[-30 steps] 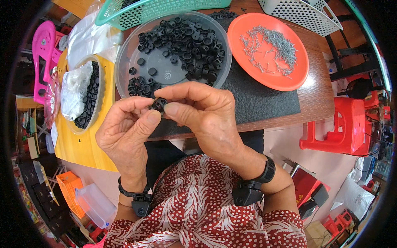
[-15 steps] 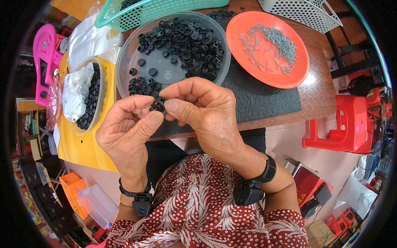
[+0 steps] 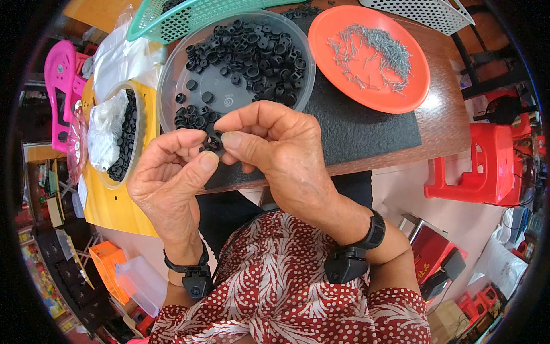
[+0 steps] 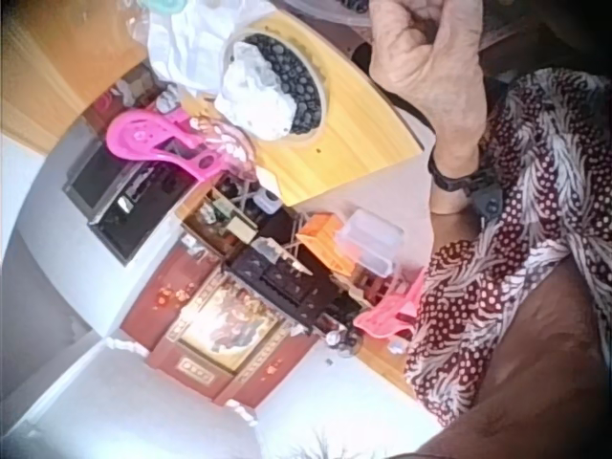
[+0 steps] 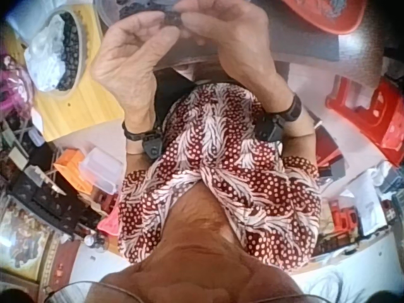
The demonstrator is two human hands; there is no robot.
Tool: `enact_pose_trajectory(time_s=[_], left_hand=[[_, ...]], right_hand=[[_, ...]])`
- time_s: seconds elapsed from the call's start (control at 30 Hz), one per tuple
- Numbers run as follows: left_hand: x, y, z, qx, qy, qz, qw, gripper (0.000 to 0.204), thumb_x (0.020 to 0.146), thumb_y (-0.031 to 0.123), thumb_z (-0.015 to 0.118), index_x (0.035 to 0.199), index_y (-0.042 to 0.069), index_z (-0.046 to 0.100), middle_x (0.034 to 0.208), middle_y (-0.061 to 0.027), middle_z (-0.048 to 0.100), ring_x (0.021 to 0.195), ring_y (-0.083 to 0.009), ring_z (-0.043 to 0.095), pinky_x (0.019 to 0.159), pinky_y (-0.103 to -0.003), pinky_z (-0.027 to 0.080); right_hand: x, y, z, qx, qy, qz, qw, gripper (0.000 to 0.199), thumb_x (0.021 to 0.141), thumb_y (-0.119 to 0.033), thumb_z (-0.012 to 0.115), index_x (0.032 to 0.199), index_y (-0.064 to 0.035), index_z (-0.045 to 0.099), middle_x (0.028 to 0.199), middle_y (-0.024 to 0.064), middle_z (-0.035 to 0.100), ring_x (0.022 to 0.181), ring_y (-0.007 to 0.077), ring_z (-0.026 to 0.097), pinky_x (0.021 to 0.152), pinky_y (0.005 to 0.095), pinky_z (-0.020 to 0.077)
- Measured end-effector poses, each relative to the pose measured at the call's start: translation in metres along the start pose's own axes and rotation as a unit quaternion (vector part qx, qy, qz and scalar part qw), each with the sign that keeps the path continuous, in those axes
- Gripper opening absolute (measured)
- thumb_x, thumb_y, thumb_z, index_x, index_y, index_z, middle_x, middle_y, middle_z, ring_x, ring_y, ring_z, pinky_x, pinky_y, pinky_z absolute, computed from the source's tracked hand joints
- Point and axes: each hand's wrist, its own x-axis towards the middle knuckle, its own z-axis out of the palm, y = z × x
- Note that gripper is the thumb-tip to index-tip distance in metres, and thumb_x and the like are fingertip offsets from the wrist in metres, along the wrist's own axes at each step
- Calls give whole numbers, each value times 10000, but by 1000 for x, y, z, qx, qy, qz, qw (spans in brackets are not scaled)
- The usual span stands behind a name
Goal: Assembling small black plastic fasteners by manually inserting metal pins into them.
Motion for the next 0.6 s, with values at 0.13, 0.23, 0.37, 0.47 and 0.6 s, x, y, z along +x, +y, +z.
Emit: enact_pose_trajectory(time_s=[0.13, 0.23, 0.37, 0.47, 0.6], left_hand=[[1, 0, 0, 6, 0, 1, 1000, 273, 721, -54, 709, 971, -54, 602, 817, -18, 582, 735, -53, 515, 670, -172, 434], [1, 1, 0, 3, -3, 3, 1000, 272, 724, -56, 704, 974, -58, 598, 819, -24, 587, 734, -57, 525, 675, -175, 439], [1, 3, 2, 2, -3, 7, 1000, 267, 734, -61, 693, 981, -65, 591, 819, -37, 595, 729, -68, 545, 681, -181, 448], [1, 0, 1, 1, -7, 14, 1000, 263, 738, -65, 687, 982, -69, 588, 818, -43, 598, 735, -75, 558, 676, -183, 452], [2, -1, 0, 5, -10, 17, 1000, 264, 738, -69, 685, 984, -72, 588, 818, -44, 598, 736, -76, 561, 665, -179, 452]], right_hand=[[0, 0, 0, 0, 2, -4, 1000, 136, 818, -26, 607, 943, 27, 615, 759, 44, 624, 670, 83, 584, 545, 192, 428], [1, 1, -1, 2, -3, -6, 1000, 135, 816, -24, 607, 941, 28, 615, 762, 42, 626, 665, 80, 580, 540, 187, 426], [1, 1, 0, -8, -1, -4, 1000, 133, 814, -19, 606, 939, 26, 616, 760, 38, 627, 653, 70, 569, 534, 178, 421], [1, 1, -1, -8, -1, -6, 1000, 131, 812, -20, 608, 935, 24, 618, 761, 36, 627, 646, 64, 562, 530, 176, 420], [1, 3, -1, -19, -2, -15, 1000, 122, 809, -14, 606, 925, 17, 627, 763, 34, 630, 642, 56, 553, 526, 176, 416]])
